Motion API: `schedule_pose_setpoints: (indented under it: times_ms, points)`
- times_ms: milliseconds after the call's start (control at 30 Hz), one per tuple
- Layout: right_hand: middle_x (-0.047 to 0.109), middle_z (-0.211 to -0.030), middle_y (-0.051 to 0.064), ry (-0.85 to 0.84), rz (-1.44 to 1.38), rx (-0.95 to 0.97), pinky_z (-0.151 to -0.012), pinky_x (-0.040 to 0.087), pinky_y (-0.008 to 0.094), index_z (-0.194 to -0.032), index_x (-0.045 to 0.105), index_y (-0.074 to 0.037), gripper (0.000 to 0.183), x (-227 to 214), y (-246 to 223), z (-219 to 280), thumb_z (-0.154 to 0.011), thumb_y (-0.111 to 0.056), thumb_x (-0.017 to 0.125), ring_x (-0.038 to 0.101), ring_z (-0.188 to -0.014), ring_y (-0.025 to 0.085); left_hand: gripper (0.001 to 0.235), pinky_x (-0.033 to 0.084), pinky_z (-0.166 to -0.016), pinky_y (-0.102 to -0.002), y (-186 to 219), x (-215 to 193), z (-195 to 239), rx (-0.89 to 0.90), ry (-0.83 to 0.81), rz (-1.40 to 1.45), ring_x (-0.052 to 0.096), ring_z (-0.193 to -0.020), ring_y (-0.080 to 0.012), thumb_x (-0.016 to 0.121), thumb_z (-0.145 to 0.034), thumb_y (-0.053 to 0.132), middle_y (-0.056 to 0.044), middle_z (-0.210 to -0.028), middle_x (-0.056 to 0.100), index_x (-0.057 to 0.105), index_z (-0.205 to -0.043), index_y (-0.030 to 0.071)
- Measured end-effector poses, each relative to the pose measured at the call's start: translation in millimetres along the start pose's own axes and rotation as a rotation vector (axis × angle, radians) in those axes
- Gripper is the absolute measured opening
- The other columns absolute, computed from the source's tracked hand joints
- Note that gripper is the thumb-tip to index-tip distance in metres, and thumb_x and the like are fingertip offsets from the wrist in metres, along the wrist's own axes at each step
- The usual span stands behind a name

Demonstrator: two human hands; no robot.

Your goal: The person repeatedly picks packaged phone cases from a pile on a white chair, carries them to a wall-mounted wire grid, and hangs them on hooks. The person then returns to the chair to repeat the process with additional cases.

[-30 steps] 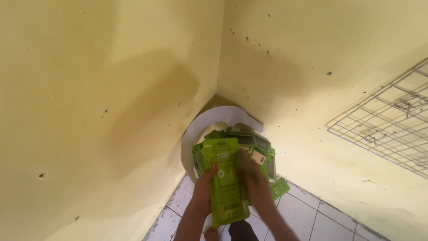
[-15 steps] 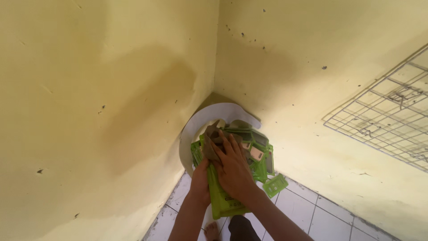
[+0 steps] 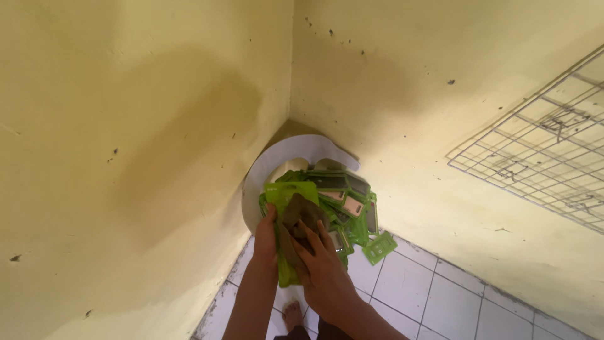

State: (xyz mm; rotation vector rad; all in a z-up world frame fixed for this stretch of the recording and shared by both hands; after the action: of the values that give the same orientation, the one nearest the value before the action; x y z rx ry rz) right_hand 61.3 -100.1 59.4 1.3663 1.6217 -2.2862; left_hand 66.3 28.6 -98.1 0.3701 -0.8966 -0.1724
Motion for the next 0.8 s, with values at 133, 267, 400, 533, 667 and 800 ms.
schedule_pose_setpoints:
  times_ms: [133,267,400,533,667,800]
  points:
    - [0.036,-0.156,0.023,0.025,0.049,-0.043,-0.115,0.032,0.059,-0.143,0.054,-0.003,0.057,9.7,1.8,11.1,-0.087,0.0,0.06,0.022,-0.146,0.054,0.055,0.057,-0.092,-0.043,0.8,-9.8,-22.3,0.022,0.014,0.04,0.067,-0.106,-0.0301,0.038,-0.107,0.047,-0.017,-0.125,0.066,0.057,-0.134,0.004]
    - [0.036,-0.155,0.022,-0.009,0.002,0.01,-0.115,0.033,0.057,-0.138,0.058,-0.002,0.053,23.2,20.5,19.0,-0.086,-0.001,0.065,0.023,-0.148,0.052,0.05,0.057,-0.091,-0.043,5.2,-28.7,-40.8,0.085,0.107,0.029,0.067,-0.105,-0.0293,0.039,-0.108,0.042,-0.016,-0.125,0.065,0.056,-0.136,0.005]
    - [0.035,-0.151,0.022,-0.097,-0.032,0.028,-0.116,0.034,0.056,-0.135,0.06,-0.002,0.06,38.5,42.3,27.2,-0.075,-0.001,0.069,0.026,-0.145,0.049,0.05,0.056,-0.092,-0.042,12.5,-41.1,-49.6,0.126,0.188,0.046,0.067,-0.106,-0.0286,0.038,-0.109,0.042,-0.014,-0.125,0.066,0.055,-0.138,0.005]
    - [0.038,-0.142,0.023,-0.179,-0.011,0.134,-0.115,0.035,0.051,-0.132,0.06,-0.002,0.053,67.4,75.4,30.7,-0.08,-0.002,0.068,0.033,-0.14,0.048,0.051,0.056,-0.095,-0.042,39.3,-27.6,-53.9,0.183,0.17,0.015,0.065,-0.112,-0.0278,0.035,-0.108,0.044,-0.012,-0.129,0.064,0.052,-0.14,0.009]
    - [0.044,-0.144,0.02,0.026,-0.33,0.453,-0.109,0.044,0.043,-0.137,0.052,0.002,0.05,90.7,156.5,24.7,-0.087,0.0,0.054,0.051,-0.131,0.041,0.059,0.056,-0.097,-0.042,60.5,-10.1,-50.7,0.172,0.119,-0.012,0.064,-0.117,-0.0281,0.031,-0.107,0.049,-0.014,-0.134,0.062,0.051,-0.142,0.006]
    - [0.046,-0.141,0.024,0.154,-0.242,0.439,-0.107,0.045,0.045,-0.127,0.059,0.01,0.038,107.5,250.9,-11.5,-0.094,-0.01,0.059,0.054,-0.127,0.043,0.06,0.056,-0.095,-0.044,61.3,-12.2,-48.7,0.128,0.139,-0.021,0.064,-0.116,-0.0292,0.034,-0.106,0.05,-0.014,-0.132,0.063,0.051,-0.142,0.006]
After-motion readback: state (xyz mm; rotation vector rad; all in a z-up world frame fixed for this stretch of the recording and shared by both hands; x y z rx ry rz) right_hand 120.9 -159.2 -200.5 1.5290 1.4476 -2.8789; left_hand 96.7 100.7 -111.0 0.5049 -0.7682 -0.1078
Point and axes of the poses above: each hand's wrist, its own z-axis away from the middle knuckle, its own x-axis out of the palm, y = z × x, the point moved 6 cm from there along -z, towards the middle knuckle
